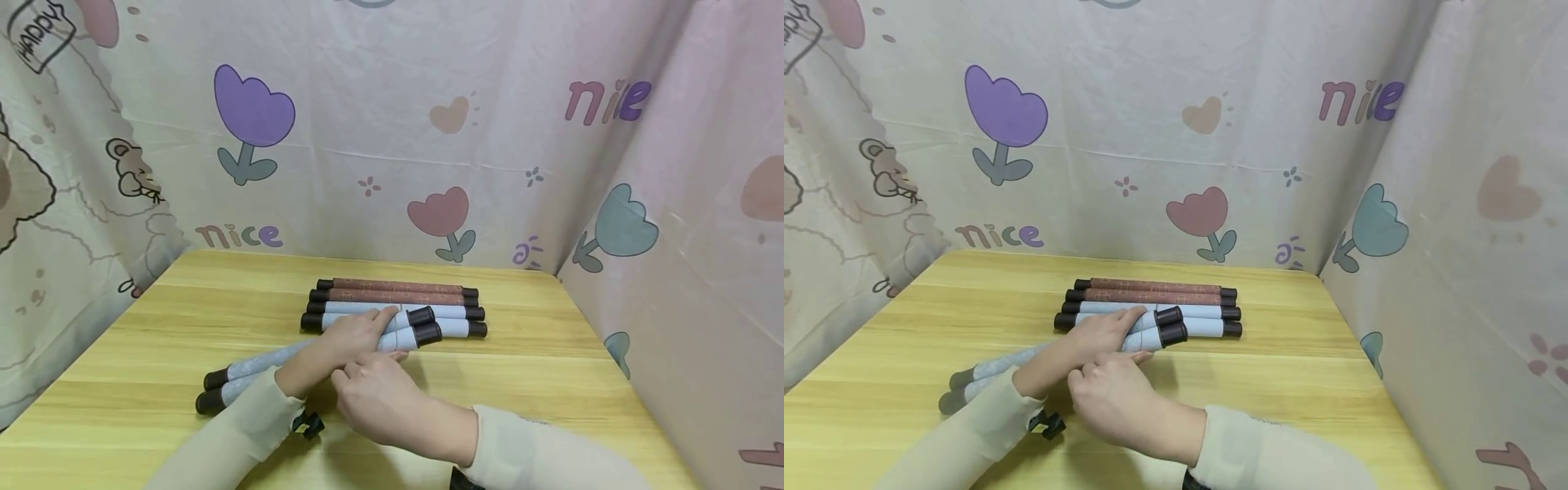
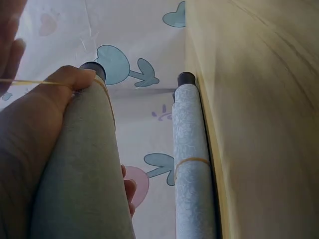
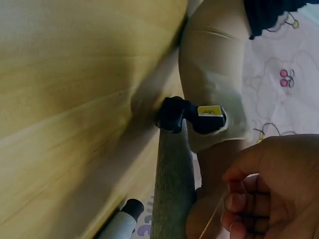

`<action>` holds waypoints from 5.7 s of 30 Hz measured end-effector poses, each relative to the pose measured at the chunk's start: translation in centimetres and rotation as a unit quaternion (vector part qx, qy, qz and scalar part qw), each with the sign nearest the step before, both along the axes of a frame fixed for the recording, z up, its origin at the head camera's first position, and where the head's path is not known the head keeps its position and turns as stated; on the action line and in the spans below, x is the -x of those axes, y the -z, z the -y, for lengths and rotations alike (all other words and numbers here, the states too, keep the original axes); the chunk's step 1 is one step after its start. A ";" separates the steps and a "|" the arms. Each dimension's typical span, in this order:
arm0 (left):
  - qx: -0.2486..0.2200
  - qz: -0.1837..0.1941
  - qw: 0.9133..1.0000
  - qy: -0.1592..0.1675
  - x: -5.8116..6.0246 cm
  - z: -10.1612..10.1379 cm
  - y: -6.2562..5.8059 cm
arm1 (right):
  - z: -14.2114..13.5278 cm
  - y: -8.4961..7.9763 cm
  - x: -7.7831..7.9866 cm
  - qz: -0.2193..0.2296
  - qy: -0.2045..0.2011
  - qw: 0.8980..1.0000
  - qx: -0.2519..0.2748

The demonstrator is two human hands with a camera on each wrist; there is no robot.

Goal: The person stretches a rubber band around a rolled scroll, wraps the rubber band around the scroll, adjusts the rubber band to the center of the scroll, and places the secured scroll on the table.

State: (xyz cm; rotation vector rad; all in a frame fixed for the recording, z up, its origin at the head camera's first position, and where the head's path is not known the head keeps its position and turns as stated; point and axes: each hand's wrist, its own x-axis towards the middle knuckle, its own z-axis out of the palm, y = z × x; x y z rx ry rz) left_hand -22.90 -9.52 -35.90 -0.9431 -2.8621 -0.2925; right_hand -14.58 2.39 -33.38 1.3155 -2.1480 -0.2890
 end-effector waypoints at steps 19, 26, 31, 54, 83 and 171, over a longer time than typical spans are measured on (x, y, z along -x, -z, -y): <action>-0.028 -0.029 0.999 0.003 0.1 0.8 -0.1 | -5.9 -2.4 -0.5 0.013 0.117 0.993 0.014; -0.010 -0.033 0.999 0.002 -0.3 0.4 -0.5 | -8.2 -3.8 0.2 -0.035 0.214 0.976 -0.001; -0.027 -0.027 0.999 0.008 -0.4 0.5 -0.8 | -9.4 -4.1 1.0 -0.066 0.184 0.981 -0.002; -0.042 -0.040 0.997 0.057 -1.4 0.6 -1.7 | -13.1 -6.3 5.1 0.184 0.106 0.977 0.034; -0.074 -0.108 0.969 0.209 -2.1 -0.2 -1.7 | -13.4 -4.8 11.1 0.372 -0.090 0.919 0.093; 0.018 -0.033 0.995 0.091 1.4 -3.6 1.6 | -11.6 5.3 6.9 0.381 0.246 0.779 0.433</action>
